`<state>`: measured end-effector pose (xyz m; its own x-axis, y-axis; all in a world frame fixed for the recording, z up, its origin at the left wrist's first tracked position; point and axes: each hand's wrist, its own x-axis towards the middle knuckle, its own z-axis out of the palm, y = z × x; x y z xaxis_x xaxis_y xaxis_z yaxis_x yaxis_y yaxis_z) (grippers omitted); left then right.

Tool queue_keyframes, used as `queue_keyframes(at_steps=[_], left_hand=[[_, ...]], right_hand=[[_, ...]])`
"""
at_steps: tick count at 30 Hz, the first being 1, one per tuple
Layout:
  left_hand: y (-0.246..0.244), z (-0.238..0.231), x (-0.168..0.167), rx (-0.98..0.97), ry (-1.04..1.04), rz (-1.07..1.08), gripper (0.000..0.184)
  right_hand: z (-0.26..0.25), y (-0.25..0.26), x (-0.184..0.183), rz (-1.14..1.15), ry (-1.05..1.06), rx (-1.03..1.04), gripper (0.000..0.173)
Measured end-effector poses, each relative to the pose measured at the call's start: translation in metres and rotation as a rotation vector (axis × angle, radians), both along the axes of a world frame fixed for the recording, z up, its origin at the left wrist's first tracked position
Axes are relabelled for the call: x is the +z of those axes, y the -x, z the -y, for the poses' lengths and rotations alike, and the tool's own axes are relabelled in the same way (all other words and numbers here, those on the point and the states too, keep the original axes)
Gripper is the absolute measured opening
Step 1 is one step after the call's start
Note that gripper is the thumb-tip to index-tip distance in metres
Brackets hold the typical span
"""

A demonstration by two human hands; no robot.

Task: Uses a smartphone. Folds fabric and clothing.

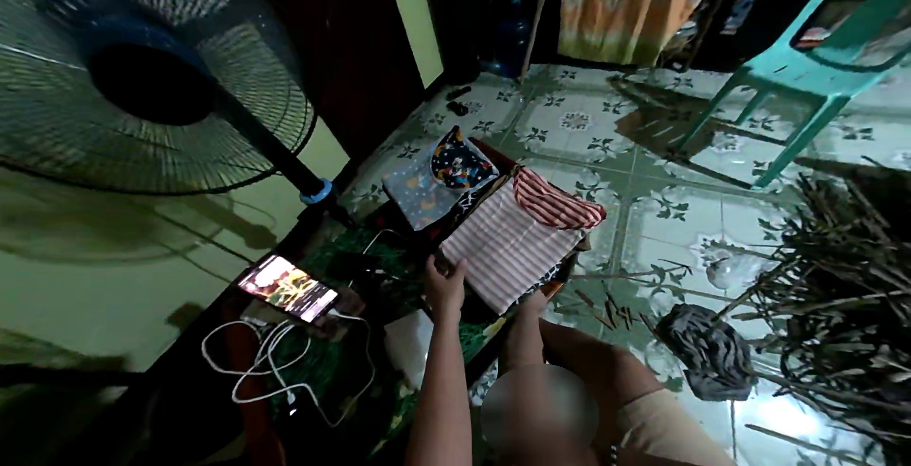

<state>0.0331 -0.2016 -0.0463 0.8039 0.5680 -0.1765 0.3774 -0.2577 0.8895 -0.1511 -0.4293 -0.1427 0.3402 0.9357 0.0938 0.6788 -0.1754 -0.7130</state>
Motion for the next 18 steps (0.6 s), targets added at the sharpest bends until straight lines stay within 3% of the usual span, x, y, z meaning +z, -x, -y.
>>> queue_keyframes(at_steps=[5,9,11,13,15,18], left_hand=[[-0.013,0.008,0.011,0.119,0.115,0.034,0.073],[-0.02,0.01,0.016,0.19,0.308,0.023,0.04],[-0.025,0.012,0.022,0.148,0.363,0.031,0.039],[-0.029,0.029,0.045,0.106,0.304,0.099,0.038],[-0.031,0.057,0.075,0.043,0.171,0.182,0.037],[-0.005,0.123,0.148,-0.208,-0.02,0.339,0.042]], right_hand=[[0.002,-0.003,0.036,-0.072,0.027,-0.009,0.032],[0.002,-0.006,0.036,-0.07,0.042,0.029,0.034],[0.003,-0.005,0.022,-0.109,-0.037,0.023,0.035],[0.009,-0.01,0.02,-0.217,-0.165,0.003,0.032],[0.028,-0.029,0.052,-0.343,-0.191,-0.075,0.033],[0.078,-0.059,0.113,-0.249,-0.331,-0.462,0.03]])
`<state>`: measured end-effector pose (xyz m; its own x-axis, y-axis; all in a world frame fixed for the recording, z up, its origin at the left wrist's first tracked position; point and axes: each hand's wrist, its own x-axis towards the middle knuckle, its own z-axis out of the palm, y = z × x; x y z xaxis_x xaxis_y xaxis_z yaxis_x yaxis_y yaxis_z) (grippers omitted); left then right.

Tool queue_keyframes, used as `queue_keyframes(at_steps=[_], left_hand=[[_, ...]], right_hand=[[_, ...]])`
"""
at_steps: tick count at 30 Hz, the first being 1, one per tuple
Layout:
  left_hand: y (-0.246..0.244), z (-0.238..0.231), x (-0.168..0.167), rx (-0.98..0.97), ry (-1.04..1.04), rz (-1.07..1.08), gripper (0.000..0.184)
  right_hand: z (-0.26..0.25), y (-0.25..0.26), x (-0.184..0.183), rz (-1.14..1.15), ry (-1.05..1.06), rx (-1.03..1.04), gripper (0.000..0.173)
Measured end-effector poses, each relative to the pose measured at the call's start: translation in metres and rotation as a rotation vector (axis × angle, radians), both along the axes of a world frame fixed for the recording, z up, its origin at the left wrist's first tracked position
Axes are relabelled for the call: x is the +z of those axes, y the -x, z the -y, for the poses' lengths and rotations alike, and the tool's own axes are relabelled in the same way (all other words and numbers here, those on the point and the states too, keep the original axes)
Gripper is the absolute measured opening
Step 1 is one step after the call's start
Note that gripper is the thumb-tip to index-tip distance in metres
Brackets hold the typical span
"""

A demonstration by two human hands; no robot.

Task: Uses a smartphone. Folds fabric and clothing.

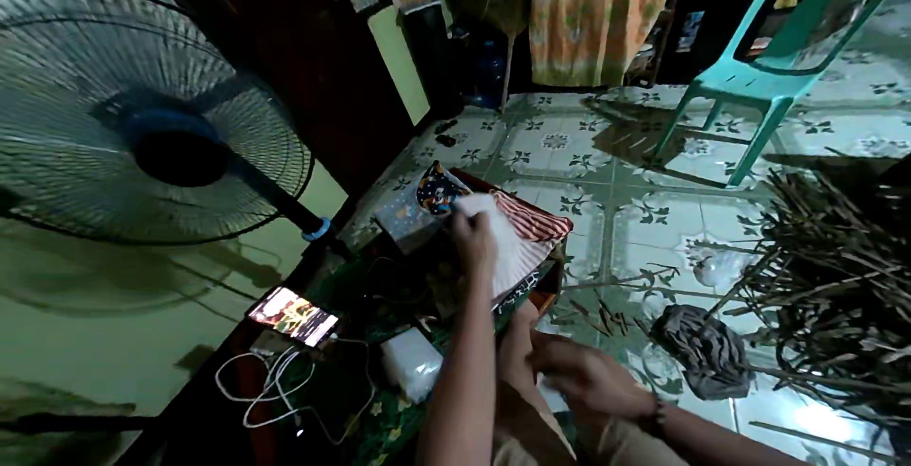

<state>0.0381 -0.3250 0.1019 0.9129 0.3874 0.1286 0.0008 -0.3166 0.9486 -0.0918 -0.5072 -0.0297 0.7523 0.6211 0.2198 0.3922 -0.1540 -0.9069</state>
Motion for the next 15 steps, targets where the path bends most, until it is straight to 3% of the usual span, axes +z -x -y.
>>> queue_keyframes(at_steps=[2,4,5,7,10,13,15], left_hand=[[0.032,0.058,0.04,-0.234,-0.053,0.264,0.036],[0.044,0.108,0.043,-0.519,-0.098,0.544,0.031],[0.042,0.127,0.039,-0.619,-0.177,0.576,0.03],[0.044,0.15,0.03,-0.78,-0.302,0.266,0.028],[0.078,0.164,0.032,-0.924,-0.236,0.011,0.031],[0.108,0.162,0.021,-0.924,-0.001,0.157,0.025],[0.119,0.153,0.015,-0.819,0.063,0.173,0.024]], right_hand=[[0.042,-0.012,0.045,0.075,-0.277,-0.369,0.039],[0.089,-0.02,0.088,0.195,-0.532,-0.636,0.047],[0.112,-0.024,0.104,0.28,-0.606,-0.73,0.051],[0.148,-0.025,0.115,0.387,-0.574,-0.851,0.067],[0.174,-0.018,0.112,0.318,-0.407,-0.871,0.074],[0.174,0.004,0.096,0.201,-0.325,-0.741,0.075],[0.168,0.013,0.09,0.08,-0.282,-0.617,0.087]])
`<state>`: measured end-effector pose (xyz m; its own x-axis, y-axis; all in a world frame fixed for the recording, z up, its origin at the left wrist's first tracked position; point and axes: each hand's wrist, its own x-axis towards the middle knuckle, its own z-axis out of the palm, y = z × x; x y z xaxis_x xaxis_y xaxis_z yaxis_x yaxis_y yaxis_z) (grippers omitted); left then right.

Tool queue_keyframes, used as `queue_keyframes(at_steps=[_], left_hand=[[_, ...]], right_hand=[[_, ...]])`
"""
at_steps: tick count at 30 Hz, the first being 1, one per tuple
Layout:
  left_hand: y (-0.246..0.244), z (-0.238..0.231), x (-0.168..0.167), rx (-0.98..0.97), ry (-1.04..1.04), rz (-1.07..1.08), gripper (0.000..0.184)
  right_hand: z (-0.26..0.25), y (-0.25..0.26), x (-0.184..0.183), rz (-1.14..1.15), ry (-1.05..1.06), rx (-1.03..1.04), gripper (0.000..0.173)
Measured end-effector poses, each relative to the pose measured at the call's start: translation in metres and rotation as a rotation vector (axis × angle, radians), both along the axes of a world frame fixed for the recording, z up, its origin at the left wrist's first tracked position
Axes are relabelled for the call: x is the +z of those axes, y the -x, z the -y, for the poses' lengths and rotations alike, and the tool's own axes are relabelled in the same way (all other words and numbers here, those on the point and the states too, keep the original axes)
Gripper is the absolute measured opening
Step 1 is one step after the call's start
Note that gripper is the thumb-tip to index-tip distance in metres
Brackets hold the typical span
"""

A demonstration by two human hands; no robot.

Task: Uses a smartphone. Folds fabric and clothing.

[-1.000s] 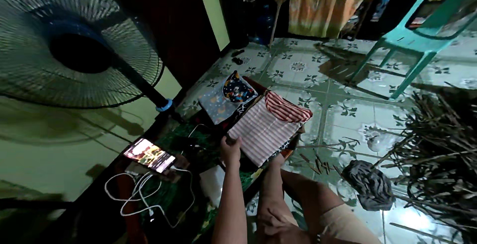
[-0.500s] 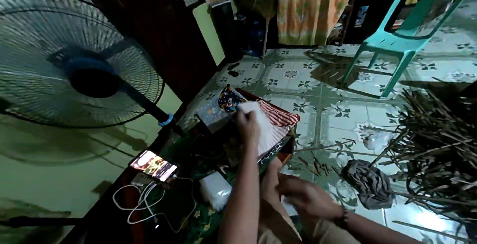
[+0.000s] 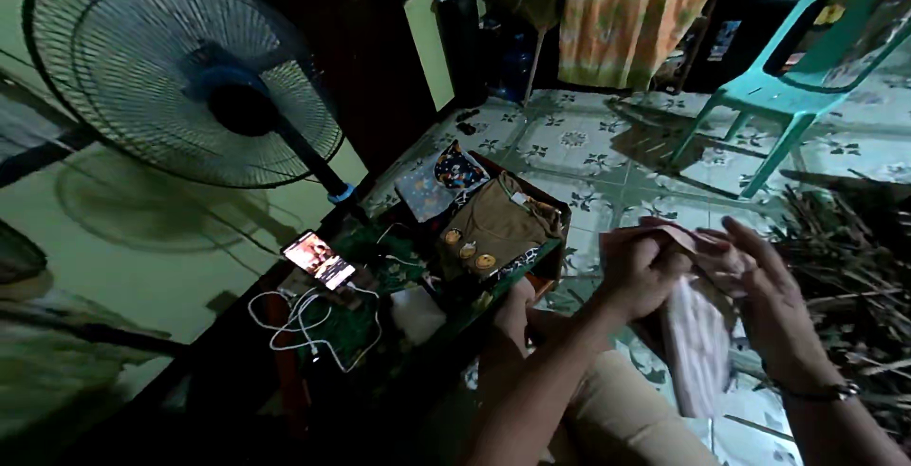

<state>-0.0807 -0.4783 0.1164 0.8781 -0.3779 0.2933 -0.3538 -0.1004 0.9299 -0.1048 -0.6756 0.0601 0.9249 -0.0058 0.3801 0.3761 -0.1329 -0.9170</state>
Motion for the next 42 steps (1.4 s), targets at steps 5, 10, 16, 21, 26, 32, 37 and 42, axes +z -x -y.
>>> queue_keyframes(at_steps=[5,10,16,21,26,32,37,42], left_hand=[[0.034,-0.039,-0.001,0.054,0.17,-0.134,0.031],[0.08,-0.063,0.015,-0.159,0.327,-0.131,0.02],[0.136,-0.083,0.039,-0.033,0.413,0.0,0.019],[0.167,-0.102,0.04,0.098,0.469,0.088,0.04],[0.195,-0.11,0.037,0.225,0.552,0.14,0.028],[0.2,-0.112,0.035,0.159,0.506,0.237,0.031],[0.182,-0.087,-0.002,0.098,0.266,0.173,0.036],[0.126,-0.098,-0.047,0.193,0.016,0.027,0.043]], right_hand=[[-0.01,0.009,-0.019,-0.15,0.09,0.377,0.102],[-0.023,0.011,-0.023,-0.054,0.206,0.479,0.096],[-0.044,0.039,-0.01,-0.134,0.095,0.887,0.062],[-0.056,0.056,-0.045,-0.356,0.136,1.014,0.069],[-0.072,0.072,-0.055,-0.471,0.075,0.843,0.062],[-0.082,0.072,-0.049,-0.095,0.192,0.783,0.091],[-0.1,0.092,-0.015,0.02,0.141,0.885,0.083],[-0.107,0.096,-0.054,-0.303,0.227,0.893,0.027]])
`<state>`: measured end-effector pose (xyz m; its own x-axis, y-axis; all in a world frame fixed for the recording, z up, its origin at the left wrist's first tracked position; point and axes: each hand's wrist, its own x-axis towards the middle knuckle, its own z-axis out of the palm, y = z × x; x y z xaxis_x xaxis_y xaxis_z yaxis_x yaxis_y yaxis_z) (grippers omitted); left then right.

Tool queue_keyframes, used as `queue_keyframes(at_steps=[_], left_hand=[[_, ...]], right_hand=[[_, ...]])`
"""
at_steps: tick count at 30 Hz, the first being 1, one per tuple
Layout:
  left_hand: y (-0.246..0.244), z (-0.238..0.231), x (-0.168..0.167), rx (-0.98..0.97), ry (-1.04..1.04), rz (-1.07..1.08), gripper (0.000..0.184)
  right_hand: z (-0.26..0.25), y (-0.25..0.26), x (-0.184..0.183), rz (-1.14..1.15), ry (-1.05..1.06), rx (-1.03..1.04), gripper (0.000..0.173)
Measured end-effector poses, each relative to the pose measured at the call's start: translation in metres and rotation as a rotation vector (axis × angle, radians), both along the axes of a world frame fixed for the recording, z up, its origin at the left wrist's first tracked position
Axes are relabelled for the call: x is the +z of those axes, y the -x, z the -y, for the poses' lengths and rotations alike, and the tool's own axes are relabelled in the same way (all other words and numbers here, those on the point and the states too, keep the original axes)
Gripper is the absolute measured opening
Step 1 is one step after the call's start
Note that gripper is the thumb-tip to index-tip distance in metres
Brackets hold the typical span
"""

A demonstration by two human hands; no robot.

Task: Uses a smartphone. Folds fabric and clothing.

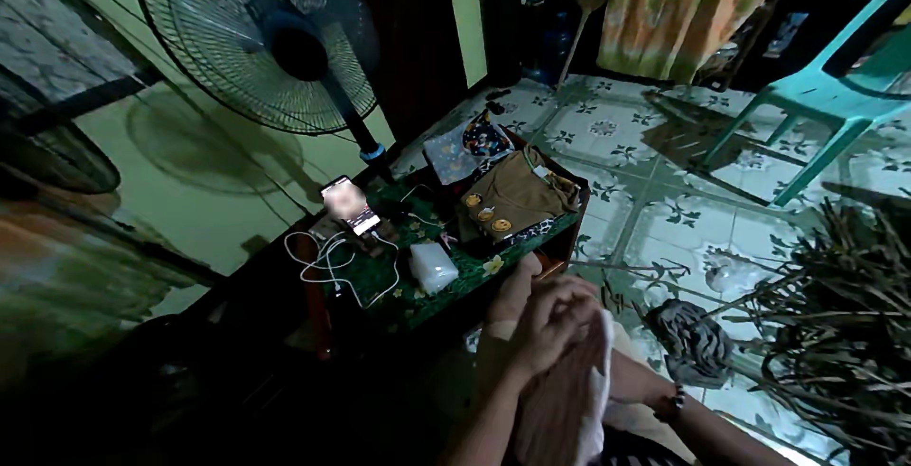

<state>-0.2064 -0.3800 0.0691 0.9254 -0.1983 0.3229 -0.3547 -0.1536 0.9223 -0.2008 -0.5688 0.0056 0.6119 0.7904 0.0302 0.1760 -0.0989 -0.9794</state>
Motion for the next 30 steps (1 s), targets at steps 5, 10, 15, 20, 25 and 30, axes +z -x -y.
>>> queue_keyframes(at_steps=[5,10,15,20,25,30], left_hand=[[-0.077,-0.062,-0.057,0.47,0.123,-0.488,0.04],[-0.139,-0.112,-0.103,0.709,0.187,-0.638,0.054],[-0.173,-0.115,-0.1,0.707,0.142,-0.774,0.066],[-0.197,-0.114,-0.103,0.758,0.101,-0.836,0.075],[-0.212,-0.122,-0.109,0.823,0.028,-0.792,0.074],[-0.22,-0.125,-0.108,0.85,-0.034,-0.712,0.07]], right_hand=[[0.012,-0.007,-0.089,-0.367,0.017,-0.142,0.044],[0.004,-0.014,-0.085,-0.553,-0.016,-0.311,0.042],[0.001,-0.02,-0.083,-0.605,-0.004,-0.325,0.044],[0.001,-0.023,-0.083,-0.642,-0.022,-0.344,0.046],[0.004,-0.024,-0.091,-0.636,-0.077,-0.331,0.044],[0.004,-0.024,-0.092,-0.652,-0.098,-0.34,0.047]])
